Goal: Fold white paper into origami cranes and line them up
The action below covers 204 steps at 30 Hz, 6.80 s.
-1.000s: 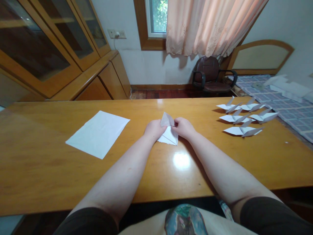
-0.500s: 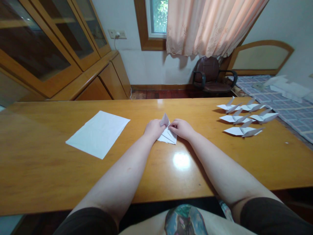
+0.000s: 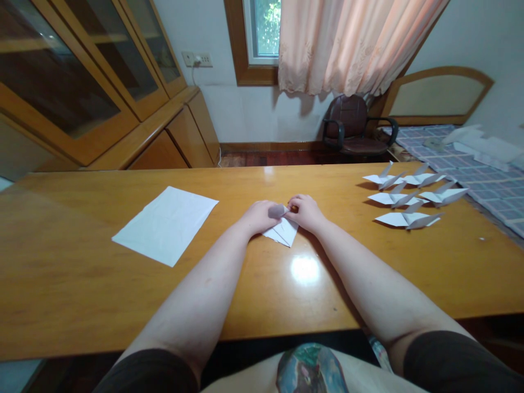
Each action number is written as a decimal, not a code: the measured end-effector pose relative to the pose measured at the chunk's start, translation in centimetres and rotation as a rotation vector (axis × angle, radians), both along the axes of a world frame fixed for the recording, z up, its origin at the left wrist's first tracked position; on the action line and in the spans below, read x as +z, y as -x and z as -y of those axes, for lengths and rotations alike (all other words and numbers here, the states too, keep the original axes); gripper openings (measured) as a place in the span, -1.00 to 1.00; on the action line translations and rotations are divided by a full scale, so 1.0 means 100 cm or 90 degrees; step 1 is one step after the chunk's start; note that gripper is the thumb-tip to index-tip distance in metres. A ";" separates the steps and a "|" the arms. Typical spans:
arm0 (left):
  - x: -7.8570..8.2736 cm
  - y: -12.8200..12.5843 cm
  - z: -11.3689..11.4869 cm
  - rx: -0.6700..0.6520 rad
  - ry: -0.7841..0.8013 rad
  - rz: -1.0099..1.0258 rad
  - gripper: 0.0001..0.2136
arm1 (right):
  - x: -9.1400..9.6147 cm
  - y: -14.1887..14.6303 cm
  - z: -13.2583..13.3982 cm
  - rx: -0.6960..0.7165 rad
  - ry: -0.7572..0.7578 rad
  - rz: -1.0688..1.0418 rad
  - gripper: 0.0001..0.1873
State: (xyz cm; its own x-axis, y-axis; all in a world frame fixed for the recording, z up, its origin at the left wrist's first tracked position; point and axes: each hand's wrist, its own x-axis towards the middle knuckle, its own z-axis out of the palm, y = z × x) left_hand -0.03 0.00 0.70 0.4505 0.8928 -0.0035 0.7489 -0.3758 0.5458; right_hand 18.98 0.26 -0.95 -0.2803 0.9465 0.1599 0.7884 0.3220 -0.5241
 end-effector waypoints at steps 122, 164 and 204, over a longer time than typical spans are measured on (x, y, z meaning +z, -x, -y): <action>-0.002 -0.007 0.007 -0.011 -0.100 -0.065 -0.82 | 0.025 -0.006 0.001 0.156 -0.034 0.193 -0.77; -0.005 -0.008 0.011 -0.023 -0.108 -0.097 -0.77 | 0.019 0.000 -0.003 0.093 0.057 0.264 -0.71; 0.009 -0.029 0.050 -0.004 -0.092 -0.220 -0.60 | 0.021 -0.022 -0.007 0.082 0.082 0.222 -0.77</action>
State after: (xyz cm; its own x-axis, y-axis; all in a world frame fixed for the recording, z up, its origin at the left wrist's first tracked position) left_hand 2.91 -4.95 1.57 0.4497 0.8927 -0.0300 0.8773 -0.4352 0.2026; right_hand 21.23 1.01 1.18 -0.4149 0.9059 -0.0846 0.8838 0.3791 -0.2742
